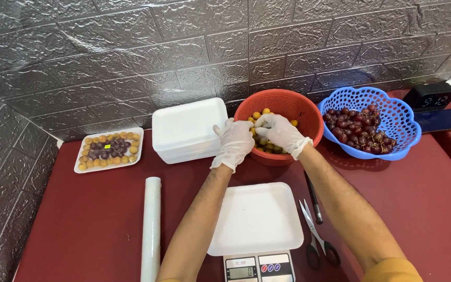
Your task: Arranging and weighing small yellow fruits by transferring them from a basket to a tray on a digital scale.
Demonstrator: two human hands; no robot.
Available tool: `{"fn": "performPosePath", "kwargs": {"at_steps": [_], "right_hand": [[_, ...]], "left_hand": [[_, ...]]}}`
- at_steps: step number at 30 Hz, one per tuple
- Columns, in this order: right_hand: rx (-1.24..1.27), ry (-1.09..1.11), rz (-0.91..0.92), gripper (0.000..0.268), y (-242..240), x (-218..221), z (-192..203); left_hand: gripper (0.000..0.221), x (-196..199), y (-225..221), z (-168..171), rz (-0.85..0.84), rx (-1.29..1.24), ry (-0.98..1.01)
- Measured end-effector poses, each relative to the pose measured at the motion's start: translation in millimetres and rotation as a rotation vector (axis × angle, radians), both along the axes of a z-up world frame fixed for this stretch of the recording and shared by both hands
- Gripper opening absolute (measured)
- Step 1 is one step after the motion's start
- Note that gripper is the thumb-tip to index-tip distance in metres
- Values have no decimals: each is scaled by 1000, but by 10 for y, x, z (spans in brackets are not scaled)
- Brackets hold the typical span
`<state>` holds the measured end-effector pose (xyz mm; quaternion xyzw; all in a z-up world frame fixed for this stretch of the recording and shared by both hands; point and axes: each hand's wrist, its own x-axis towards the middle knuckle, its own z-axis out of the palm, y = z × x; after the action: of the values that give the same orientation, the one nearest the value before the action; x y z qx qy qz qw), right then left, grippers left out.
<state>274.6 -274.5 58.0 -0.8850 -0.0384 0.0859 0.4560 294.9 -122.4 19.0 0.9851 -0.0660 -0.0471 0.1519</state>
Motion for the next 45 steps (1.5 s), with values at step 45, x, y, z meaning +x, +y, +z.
{"fn": "performPosePath", "kwargs": {"at_steps": [45], "right_hand": [[-334, -35, 131, 41, -133, 589, -664]], "left_hand": [[72, -102, -123, 696, -171, 190, 54]]}}
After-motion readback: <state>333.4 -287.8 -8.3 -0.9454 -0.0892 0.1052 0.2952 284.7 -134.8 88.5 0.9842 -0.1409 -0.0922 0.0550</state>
